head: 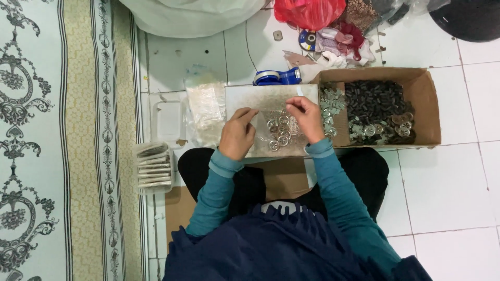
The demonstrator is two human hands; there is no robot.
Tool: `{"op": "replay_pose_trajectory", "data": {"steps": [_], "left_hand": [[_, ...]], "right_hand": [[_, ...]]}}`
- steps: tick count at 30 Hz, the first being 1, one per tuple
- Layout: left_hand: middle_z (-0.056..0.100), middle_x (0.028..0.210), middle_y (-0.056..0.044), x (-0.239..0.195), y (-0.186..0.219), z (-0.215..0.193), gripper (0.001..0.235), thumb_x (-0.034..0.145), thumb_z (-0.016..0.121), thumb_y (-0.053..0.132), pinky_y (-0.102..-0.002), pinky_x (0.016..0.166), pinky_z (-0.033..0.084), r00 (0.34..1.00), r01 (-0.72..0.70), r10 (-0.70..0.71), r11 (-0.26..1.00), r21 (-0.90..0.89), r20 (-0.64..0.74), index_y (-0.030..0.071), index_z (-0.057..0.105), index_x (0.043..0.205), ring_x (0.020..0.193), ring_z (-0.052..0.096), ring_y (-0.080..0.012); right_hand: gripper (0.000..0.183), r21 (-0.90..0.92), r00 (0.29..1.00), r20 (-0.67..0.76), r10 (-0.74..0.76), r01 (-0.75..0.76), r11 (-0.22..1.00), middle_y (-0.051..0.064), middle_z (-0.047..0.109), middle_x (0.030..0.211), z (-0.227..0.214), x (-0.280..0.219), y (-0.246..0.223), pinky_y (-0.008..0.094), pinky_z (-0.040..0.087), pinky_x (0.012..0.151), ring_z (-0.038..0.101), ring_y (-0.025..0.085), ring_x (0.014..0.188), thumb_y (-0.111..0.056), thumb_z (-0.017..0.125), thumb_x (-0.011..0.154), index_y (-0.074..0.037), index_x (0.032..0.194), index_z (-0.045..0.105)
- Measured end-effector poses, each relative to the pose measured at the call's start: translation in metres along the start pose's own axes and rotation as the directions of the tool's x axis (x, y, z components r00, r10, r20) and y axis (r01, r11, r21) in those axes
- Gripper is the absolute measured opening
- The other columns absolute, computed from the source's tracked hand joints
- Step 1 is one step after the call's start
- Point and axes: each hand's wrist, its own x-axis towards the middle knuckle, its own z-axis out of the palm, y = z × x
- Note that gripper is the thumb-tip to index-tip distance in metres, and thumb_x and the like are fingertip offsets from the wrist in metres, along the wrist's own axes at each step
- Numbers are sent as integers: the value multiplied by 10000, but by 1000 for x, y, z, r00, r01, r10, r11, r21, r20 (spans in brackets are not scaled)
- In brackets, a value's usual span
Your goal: Sorting and bagging small metal decorative components from a bulk box into individual plastic bags.
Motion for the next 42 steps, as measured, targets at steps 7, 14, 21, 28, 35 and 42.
{"op": "replay_pose_trajectory", "data": {"steps": [7, 14, 21, 28, 35, 42], "left_hand": [[661, 1243, -290, -22, 50, -41, 438, 914, 529, -109, -457, 755, 634, 991, -75, 63, 992, -100, -114, -23, 678, 1316, 930, 733, -416], [653, 1254, -282, -10, 17, -15, 443, 906, 552, -99, -477, 829, 620, 994, -55, 54, 998, -13, -91, -38, 667, 1329, 1047, 703, -446], [660, 1246, -281, -2, 9, 0, 432, 900, 576, -99, -475, 868, 615, 998, -26, 27, 999, 22, -64, -36, 680, 1315, 1080, 697, -448], [650, 1268, -265, -10, 31, -14, 438, 906, 576, -80, -456, 865, 615, 990, -85, 78, 995, -54, -119, -15, 674, 1327, 1098, 682, -450], [650, 1268, -269, 6, 13, 15, 447, 889, 602, -86, -469, 916, 605, 993, -72, 72, 997, 5, -92, -32, 674, 1326, 1116, 684, -448], [637, 1278, -257, 15, -7, 36, 460, 874, 601, -60, -502, 900, 604, 993, -101, 104, 993, 52, -61, -24, 669, 1327, 1121, 674, -464]], "right_hand": [[206, -502, 996, 77, -35, 69, 862, 184, 716, 1057, 0, 6, 26, 476, 587, 849, 701, 373, 983, -43, 662, 997, -97, 1153, 785], [463, -813, 943, 334, -10, 293, 503, 43, 556, 1317, 0, 31, 107, 454, 452, 970, 500, 300, 1271, -102, 609, 954, -390, 1312, 669], [430, -832, 957, 289, 9, 246, 498, 75, 536, 1205, -16, 40, 144, 469, 467, 879, 523, 317, 1201, -199, 695, 952, -251, 1366, 592], [202, -631, 994, 7, 105, -77, 772, 33, 747, 984, -39, 21, 144, 457, 555, 876, 707, 291, 1042, -287, 793, 894, -253, 1067, 694], [217, 73, 994, -96, -56, 63, 995, 31, 717, 910, -27, -32, -56, 288, 534, 847, 607, 84, 917, -144, 796, 935, -122, 1135, 715], [275, -41, 985, 16, -174, 175, 984, 76, 767, 898, -5, -48, -110, 315, 576, 772, 696, 124, 857, -105, 848, 887, -125, 1150, 772]]}}
